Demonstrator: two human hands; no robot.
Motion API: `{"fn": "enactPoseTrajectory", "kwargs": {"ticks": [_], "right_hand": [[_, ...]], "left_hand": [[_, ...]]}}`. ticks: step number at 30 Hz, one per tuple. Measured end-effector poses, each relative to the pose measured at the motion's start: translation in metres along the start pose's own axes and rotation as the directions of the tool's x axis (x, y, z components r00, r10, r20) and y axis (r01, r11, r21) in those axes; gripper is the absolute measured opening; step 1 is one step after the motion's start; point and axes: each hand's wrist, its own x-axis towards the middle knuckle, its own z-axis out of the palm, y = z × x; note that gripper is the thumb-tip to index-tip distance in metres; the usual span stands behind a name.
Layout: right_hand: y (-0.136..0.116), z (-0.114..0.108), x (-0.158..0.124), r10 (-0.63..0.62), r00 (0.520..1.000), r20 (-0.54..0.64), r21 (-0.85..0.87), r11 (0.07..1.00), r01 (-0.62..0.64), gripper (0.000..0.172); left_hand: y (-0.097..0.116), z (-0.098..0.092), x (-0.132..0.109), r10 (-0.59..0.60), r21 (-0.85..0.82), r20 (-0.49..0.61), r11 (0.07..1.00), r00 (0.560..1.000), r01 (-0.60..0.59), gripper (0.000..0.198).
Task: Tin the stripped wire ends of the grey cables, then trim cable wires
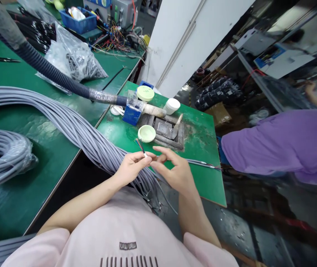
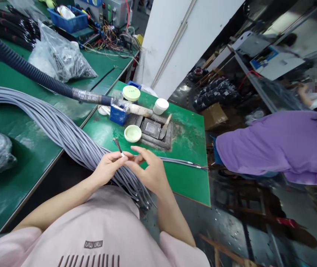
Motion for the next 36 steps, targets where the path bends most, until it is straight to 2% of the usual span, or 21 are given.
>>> {"fn": "enactPoseTrajectory", "kwargs": {"ticks": [2,4,10,15,17,19,21,23,25,27,29,32,36], "right_hand": [[-0.002,-0.006,0.009,-0.037,0.995,-0.097,0.005,0.999,0.038,0.016],[-0.006,-0.007,0.018,-0.063,0.994,-0.094,0.035,0.997,0.066,0.007],[-0.017,0.002,0.035,-0.032,0.998,-0.050,0.154,0.987,0.039,0.008],[-0.009,0.009,0.033,-0.043,0.996,-0.082,0.243,0.968,0.062,0.011],[-0.005,0.012,0.027,-0.109,0.982,-0.155,0.236,0.961,0.144,0.012],[-0.004,0.016,0.019,-0.249,0.946,-0.210,0.152,0.947,0.283,0.010],[-0.003,0.016,0.011,-0.407,0.895,-0.183,0.053,0.905,0.422,0.007],[0.000,0.013,0.008,-0.481,0.870,-0.105,0.051,0.871,0.488,0.010],[0.006,0.007,0.011,-0.428,0.900,-0.079,0.144,0.889,0.435,0.015],[0.011,0.001,0.018,-0.286,0.955,-0.075,0.243,0.924,0.296,0.014],[0.013,-0.002,0.027,-0.163,0.987,-0.012,0.316,0.935,0.159,0.008],[0.007,0.003,0.037,-0.094,0.986,0.138,0.368,0.929,0.037,0.006],[-0.005,0.012,0.039,-0.051,0.989,0.139,0.380,0.925,-0.006,0.009]], "left_hand": [[0.001,0.001,0.000,-0.036,0.006,0.010,0.999,0.999,0.036,0.034],[0.000,0.003,-0.001,-0.050,0.034,0.034,0.998,0.998,0.049,0.035],[-0.002,0.007,-0.003,-0.074,0.043,0.063,0.997,0.995,0.071,0.038],[0.000,0.005,-0.003,-0.060,0.047,0.049,0.997,0.997,0.058,0.035],[0.000,0.004,-0.002,-0.059,0.042,0.029,0.997,0.998,0.058,0.034],[0.000,0.003,0.000,-0.058,-0.012,0.007,0.998,0.998,0.058,0.034],[-0.002,0.000,0.002,-0.065,-0.056,0.000,0.996,0.998,0.064,0.036],[-0.004,-0.003,0.001,-0.082,-0.052,0.034,0.995,0.996,0.084,0.037],[-0.005,-0.007,0.000,-0.110,-0.037,0.113,0.993,0.987,0.115,0.036],[-0.005,-0.009,-0.003,-0.138,-0.051,0.201,0.987,0.970,0.151,0.036],[-0.004,-0.009,-0.004,-0.159,-0.068,0.266,0.981,0.951,0.183,0.035],[-0.003,-0.009,-0.004,-0.169,-0.054,0.328,0.979,0.929,0.197,0.033],[-0.005,-0.011,-0.005,-0.167,-0.043,0.349,0.980,0.922,0.193,0.032]]}}
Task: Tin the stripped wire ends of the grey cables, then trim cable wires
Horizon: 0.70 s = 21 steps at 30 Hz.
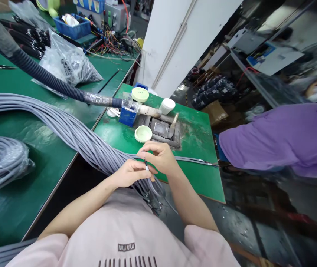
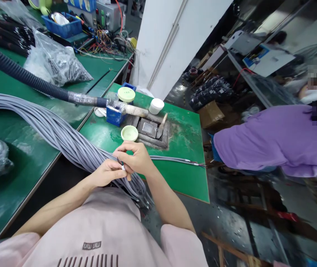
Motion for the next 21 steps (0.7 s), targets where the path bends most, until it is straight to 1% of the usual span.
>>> {"fn": "enactPoseTrajectory", "kwargs": {"ticks": [4,8,9,10,12,13,14,15,17,18,19,20,21], "right_hand": [[0.000,0.004,-0.002,0.010,0.997,-0.080,0.059,0.998,-0.005,0.014],[0.010,0.005,0.004,0.071,0.987,-0.144,0.211,0.977,-0.040,0.025],[0.014,0.004,0.006,0.090,0.980,-0.176,0.244,0.969,-0.045,0.026],[0.018,0.003,0.009,0.108,0.968,-0.228,0.273,0.961,-0.043,0.027],[0.025,-0.001,0.013,0.133,0.925,-0.355,0.319,0.948,-0.014,0.028],[0.028,-0.003,0.014,0.137,0.910,-0.392,0.329,0.944,0.000,0.027],[0.029,-0.005,0.013,0.129,0.911,-0.392,0.329,0.944,0.008,0.028],[0.029,-0.007,0.011,0.109,0.931,-0.349,0.315,0.949,0.007,0.028],[0.025,-0.007,0.004,0.063,0.980,-0.189,0.241,0.970,-0.016,0.026],[0.021,-0.006,0.001,0.045,0.992,-0.118,0.190,0.982,-0.022,0.023],[0.017,-0.003,-0.003,0.031,0.996,-0.081,0.139,0.990,-0.019,0.020],[0.013,0.000,-0.006,0.018,0.997,-0.076,0.091,0.996,-0.011,0.016],[0.010,0.003,-0.008,0.003,0.995,-0.095,0.052,0.999,0.002,0.014]], "left_hand": [[0.000,-0.004,-0.003,0.004,0.001,0.001,1.000,1.000,-0.004,0.030],[0.003,-0.007,-0.005,-0.022,0.043,0.008,0.999,1.000,0.022,0.036],[0.005,-0.007,-0.005,-0.020,0.058,0.007,0.998,1.000,0.020,0.037],[0.006,-0.007,-0.005,-0.012,0.076,0.010,0.997,1.000,0.012,0.038],[0.007,-0.007,-0.007,0.009,0.106,0.020,0.994,1.000,-0.011,0.036],[0.007,-0.007,-0.007,0.015,0.110,0.019,0.994,1.000,-0.017,0.036],[0.007,-0.007,-0.008,0.018,0.106,0.012,0.994,1.000,-0.019,0.035],[0.006,-0.008,-0.009,0.019,0.094,-0.002,0.995,1.000,-0.018,0.035],[0.003,-0.010,-0.009,0.013,0.065,-0.023,0.998,1.000,-0.012,0.035],[0.002,-0.011,-0.009,0.008,0.056,-0.023,0.998,1.000,-0.007,0.035],[0.001,-0.011,-0.009,0.002,0.049,-0.016,0.999,1.000,-0.001,0.035],[0.000,-0.011,-0.008,-0.004,0.040,-0.009,0.999,1.000,0.004,0.035],[0.000,-0.011,-0.008,-0.010,0.031,-0.007,0.999,1.000,0.011,0.034]]}}
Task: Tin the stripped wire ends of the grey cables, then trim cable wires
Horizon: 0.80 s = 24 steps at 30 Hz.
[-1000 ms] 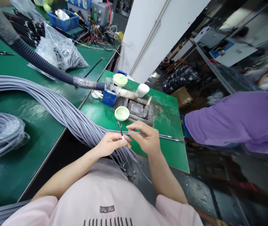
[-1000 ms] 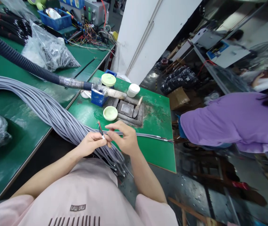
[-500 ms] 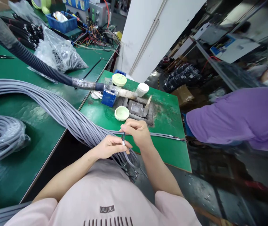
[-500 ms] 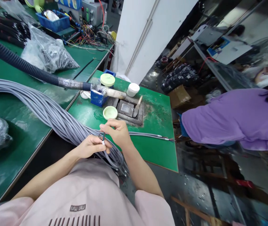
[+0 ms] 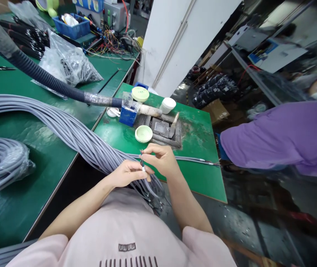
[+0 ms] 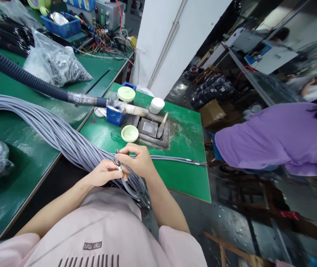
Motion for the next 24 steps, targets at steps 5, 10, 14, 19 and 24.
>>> {"fn": "enactPoseTrajectory", "kwargs": {"ticks": [5,10,14,19,24], "right_hand": [[0.000,0.009,-0.004,-0.107,0.975,-0.196,-0.033,0.994,0.102,0.016],[0.015,0.005,-0.006,-0.099,0.965,-0.243,0.004,0.995,0.103,0.013],[0.024,-0.004,-0.013,-0.221,0.943,-0.250,-0.104,0.974,0.201,0.010],[0.026,-0.015,-0.024,-0.596,0.801,0.054,-0.345,0.742,0.575,0.033],[0.028,-0.017,-0.024,-0.601,0.744,0.292,-0.445,0.604,0.661,0.024]], "left_hand": [[-0.001,0.004,0.002,-0.029,-0.073,-0.160,0.997,0.987,0.017,0.029],[-0.006,0.005,0.002,-0.022,-0.198,-0.271,0.980,0.962,-0.033,0.029],[-0.007,0.003,0.004,-0.059,-0.296,-0.287,0.955,0.956,-0.030,0.035],[0.000,0.002,0.011,-0.118,-0.435,-0.311,0.900,0.943,-0.031,0.038],[0.006,0.004,0.020,-0.098,-0.476,-0.299,0.878,0.949,-0.059,0.035]]}}
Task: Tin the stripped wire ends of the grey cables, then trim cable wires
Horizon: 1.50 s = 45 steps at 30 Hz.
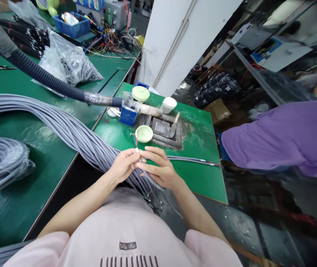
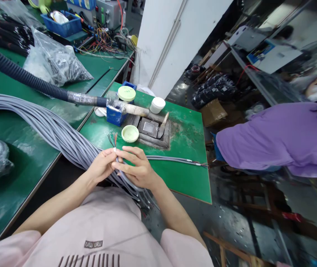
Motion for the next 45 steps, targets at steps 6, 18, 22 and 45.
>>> {"fn": "enactPoseTrajectory", "kwargs": {"ticks": [6,18,22,45], "right_hand": [[0.022,-0.004,0.007,0.142,0.949,-0.280,0.053,0.990,-0.132,0.024],[0.081,-0.002,0.029,0.389,0.856,-0.340,-0.051,0.901,-0.430,0.021],[0.086,0.002,0.029,0.399,0.866,-0.302,-0.091,0.892,-0.443,0.021],[0.097,-0.031,0.022,0.336,0.823,-0.459,-0.362,0.775,-0.518,0.022]], "left_hand": [[0.004,-0.004,0.001,0.235,0.395,-0.022,0.895,0.972,-0.207,0.039],[-0.005,-0.033,0.005,0.535,0.849,0.452,-0.012,0.713,-0.529,0.020],[-0.006,-0.034,0.005,0.528,0.838,0.486,-0.055,0.696,-0.543,0.019],[-0.007,-0.034,0.008,0.569,0.778,0.588,-0.201,0.575,-0.596,0.009]]}}
